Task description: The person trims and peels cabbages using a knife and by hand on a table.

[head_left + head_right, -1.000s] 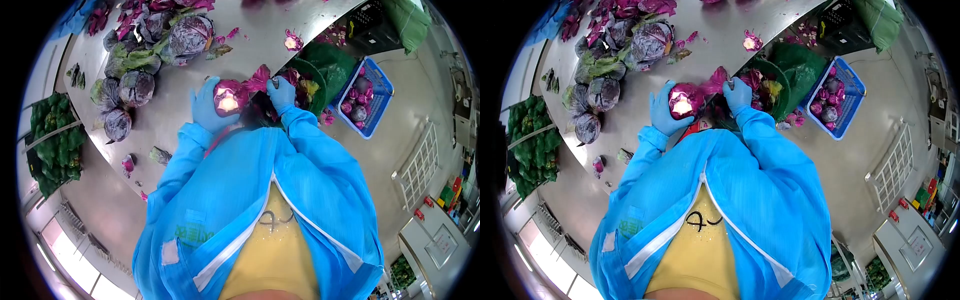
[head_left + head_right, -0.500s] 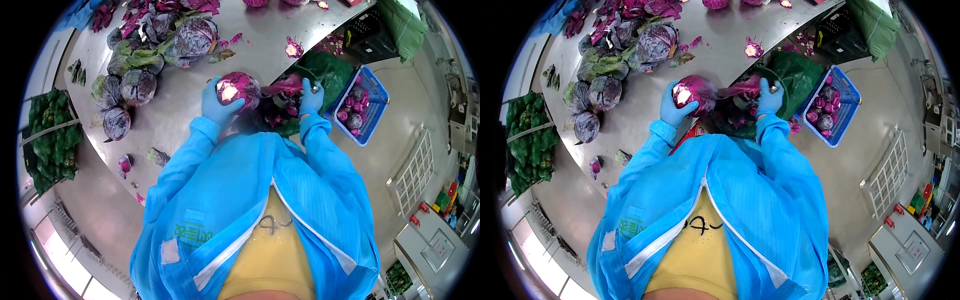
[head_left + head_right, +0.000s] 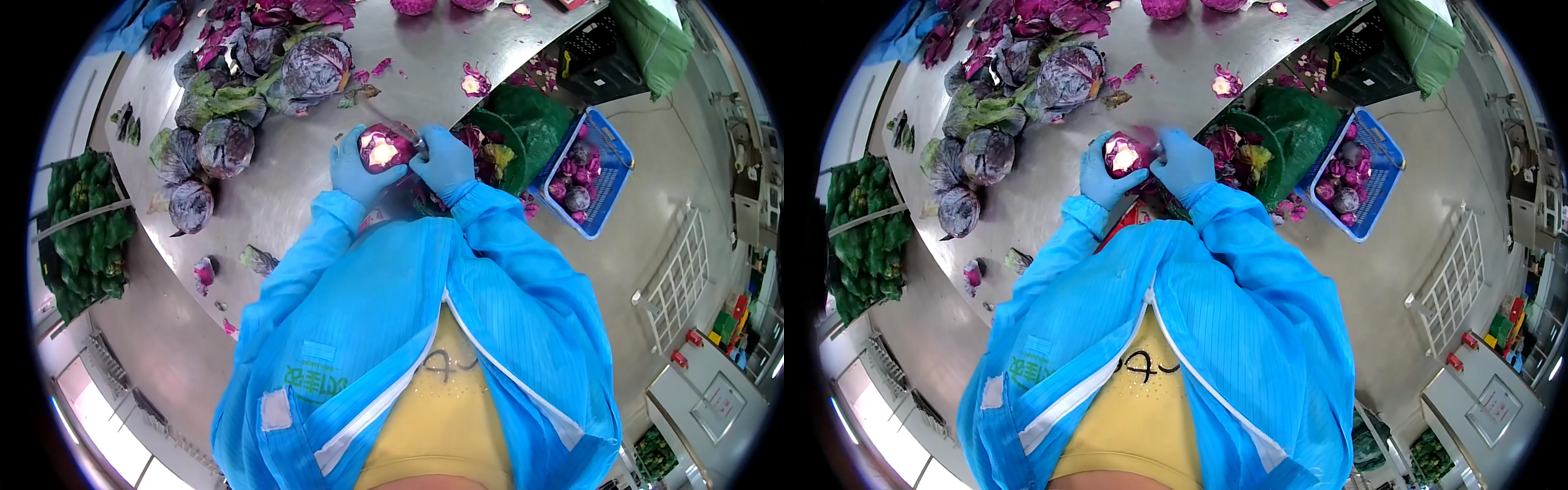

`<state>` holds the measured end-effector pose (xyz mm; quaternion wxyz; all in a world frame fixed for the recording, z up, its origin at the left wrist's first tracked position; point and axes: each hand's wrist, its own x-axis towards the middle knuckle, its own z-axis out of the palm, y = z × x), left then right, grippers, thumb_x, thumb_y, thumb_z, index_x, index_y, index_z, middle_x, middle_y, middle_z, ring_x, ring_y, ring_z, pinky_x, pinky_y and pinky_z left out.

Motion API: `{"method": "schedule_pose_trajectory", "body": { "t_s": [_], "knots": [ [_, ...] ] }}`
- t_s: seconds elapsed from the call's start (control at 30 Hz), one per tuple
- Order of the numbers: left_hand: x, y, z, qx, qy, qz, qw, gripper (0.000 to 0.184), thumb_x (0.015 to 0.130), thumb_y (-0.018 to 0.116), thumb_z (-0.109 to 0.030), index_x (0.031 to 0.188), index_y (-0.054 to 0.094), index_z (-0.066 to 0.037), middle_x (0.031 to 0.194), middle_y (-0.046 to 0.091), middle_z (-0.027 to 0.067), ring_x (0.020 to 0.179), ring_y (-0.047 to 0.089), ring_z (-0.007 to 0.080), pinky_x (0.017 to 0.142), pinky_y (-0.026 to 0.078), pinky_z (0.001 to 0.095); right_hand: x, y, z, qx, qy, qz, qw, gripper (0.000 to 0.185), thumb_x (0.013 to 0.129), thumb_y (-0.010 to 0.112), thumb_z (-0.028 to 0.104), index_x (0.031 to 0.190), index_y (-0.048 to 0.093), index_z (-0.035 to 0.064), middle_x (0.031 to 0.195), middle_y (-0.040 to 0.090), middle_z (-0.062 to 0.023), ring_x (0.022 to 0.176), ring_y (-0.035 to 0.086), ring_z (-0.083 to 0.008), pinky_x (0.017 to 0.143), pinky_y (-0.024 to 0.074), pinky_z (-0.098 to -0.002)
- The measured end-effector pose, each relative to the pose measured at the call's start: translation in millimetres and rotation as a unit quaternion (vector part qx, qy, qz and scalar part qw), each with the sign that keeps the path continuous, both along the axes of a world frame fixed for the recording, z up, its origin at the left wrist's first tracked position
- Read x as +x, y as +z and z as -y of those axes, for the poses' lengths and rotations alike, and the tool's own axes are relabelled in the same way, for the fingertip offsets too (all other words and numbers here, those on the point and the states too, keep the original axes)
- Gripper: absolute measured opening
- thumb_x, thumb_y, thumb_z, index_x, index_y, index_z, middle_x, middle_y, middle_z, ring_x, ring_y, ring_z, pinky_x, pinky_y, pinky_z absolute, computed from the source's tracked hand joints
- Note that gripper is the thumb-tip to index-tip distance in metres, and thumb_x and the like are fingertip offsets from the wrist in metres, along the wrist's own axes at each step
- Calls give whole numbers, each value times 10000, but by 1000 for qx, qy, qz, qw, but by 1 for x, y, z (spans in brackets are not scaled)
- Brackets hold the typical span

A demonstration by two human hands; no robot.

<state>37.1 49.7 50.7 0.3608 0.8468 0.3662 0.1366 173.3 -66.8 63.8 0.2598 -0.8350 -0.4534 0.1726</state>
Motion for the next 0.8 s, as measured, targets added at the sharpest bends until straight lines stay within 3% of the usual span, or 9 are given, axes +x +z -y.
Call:
{"method": "schedule_pose_trajectory", "body": {
  "t_s": [0.07,0.17,0.23,0.3,0.37,0.43,0.47,0.57,0.8],
  "knots": [
    [2,0,1,15,-2,-3,1000,948,515,793,-458,1265,419,-15,1193,501,167,1106,441,335,965,364,413,0,-20,4,144,-138,-83,976,375,624,694,211,938,561,57,872,624,-123,746,625,-288,661,507,-364],
    [-3,-10,0,-3,7,23,1000,937,521,801,-437,1263,418,-11,1187,507,179,1098,462,337,955,382,413,16,-46,13,186,-266,-125,938,328,608,705,175,866,562,31,796,636,-120,733,631,-268,659,503,-353],
    [-4,-18,-6,-31,16,58,998,928,527,809,-416,1262,416,-8,1181,512,186,1089,482,334,944,399,411,41,-70,34,96,-329,-133,930,319,606,711,157,856,563,25,771,634,-101,698,621,-234,653,495,-338],
    [-7,-21,-7,-164,43,129,977,898,545,820,-360,1256,411,5,1165,523,193,1060,526,313,907,440,395,53,-84,49,84,-368,-129,917,296,626,730,160,842,571,37,741,623,-60,643,581,-204,641,487,-320],
    [-7,-23,-8,-170,45,143,974,869,557,825,-329,1242,415,15,1149,534,186,1051,544,284,887,460,373,58,-93,56,85,-404,-151,898,323,661,754,224,874,593,43,784,628,-80,684,592,-212,666,486,-325],
    [-6,-18,-7,-177,44,134,974,878,557,832,-319,1244,403,18,1160,524,182,1048,543,275,892,459,365,44,-76,42,152,-335,-82,926,378,690,756,295,933,611,45,847,629,-118,745,603,-226,702,484,-336],
    [-6,-20,-6,-177,42,132,974,878,557,832,-319,1244,403,18,1160,524,182,1048,543,275,892,459,365,31,-64,34,203,-286,-144,925,443,688,749,339,987,610,41,884,622,-144,788,606,-242,729,481,-352],
    [-4,-21,-2,-178,39,129,975,873,621,831,-279,1284,348,19,1199,502,168,1084,527,245,918,451,345,3,-26,13,34,-176,-288,941,637,658,698,481,1080,539,31,1003,621,-208,944,610,-328,827,467,-374],
    [-5,-20,-4,-143,29,106,984,879,599,842,-282,1262,357,30,1188,500,174,1086,522,245,925,443,340,12,-32,-4,-65,-135,-337,930,682,652,672,408,1133,469,-30,1040,595,-259,981,583,-386,855,456,-394]
  ]
}}
